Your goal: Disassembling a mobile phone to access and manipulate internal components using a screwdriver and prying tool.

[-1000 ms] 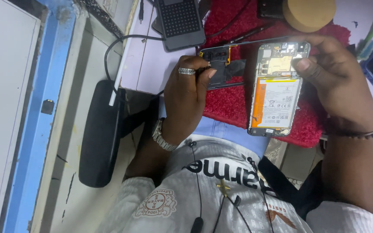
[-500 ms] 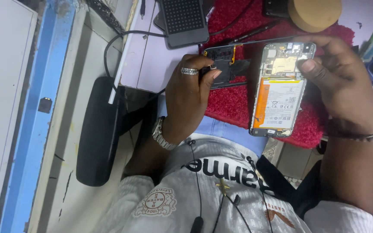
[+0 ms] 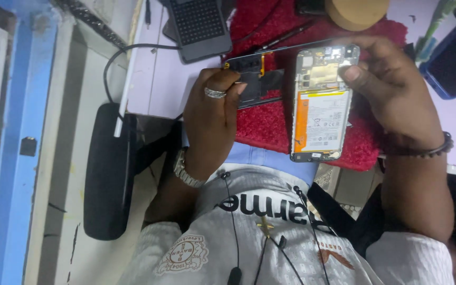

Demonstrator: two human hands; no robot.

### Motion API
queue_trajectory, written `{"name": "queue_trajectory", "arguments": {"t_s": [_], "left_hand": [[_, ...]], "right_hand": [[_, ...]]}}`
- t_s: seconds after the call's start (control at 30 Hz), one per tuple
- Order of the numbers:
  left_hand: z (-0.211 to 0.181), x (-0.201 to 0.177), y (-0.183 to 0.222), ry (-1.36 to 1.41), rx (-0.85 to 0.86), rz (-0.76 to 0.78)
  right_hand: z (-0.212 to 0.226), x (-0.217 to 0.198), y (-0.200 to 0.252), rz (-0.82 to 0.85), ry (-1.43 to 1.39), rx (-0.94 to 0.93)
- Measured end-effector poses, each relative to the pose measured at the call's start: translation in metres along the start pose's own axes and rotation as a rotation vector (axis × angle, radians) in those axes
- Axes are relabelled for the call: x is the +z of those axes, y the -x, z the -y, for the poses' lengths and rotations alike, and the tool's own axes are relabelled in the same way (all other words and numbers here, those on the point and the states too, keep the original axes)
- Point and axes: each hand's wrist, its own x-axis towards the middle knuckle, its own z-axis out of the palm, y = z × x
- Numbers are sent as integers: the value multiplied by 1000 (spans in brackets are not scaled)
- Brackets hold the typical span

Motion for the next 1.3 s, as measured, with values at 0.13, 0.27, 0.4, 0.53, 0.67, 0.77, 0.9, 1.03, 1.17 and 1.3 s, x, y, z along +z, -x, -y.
{"name": "queue_trajectory", "arguments": {"t_s": [0.13,0.27,0.4,0.53,0.67,0.77,0.9,1.03,1.17,1.3], "left_hand": [[0,0,0,17,-6,16],[-1,0,-1,-10,-36,-4],[0,0,0,-21,27,-37],[2,2,1,-25,-19,-27],[1,2,-1,-17,-3,-45],[0,1,-2,-1,-11,-37],[2,4,-1,12,-23,-51],[-1,3,-2,-9,-32,-63],[-6,1,-4,-42,-42,-99],[-5,1,2,-144,17,-103]], "right_hand": [[2,-2,2,69,-51,-41],[7,0,5,111,-79,-47],[5,-2,13,145,-62,-167],[13,4,24,110,-68,-184],[20,10,28,98,-66,-188],[21,11,27,122,-78,-186],[21,10,25,152,-70,-199],[18,11,31,120,-93,-204],[6,6,54,-128,212,-482],[-6,-11,73,-241,428,-908]]}}
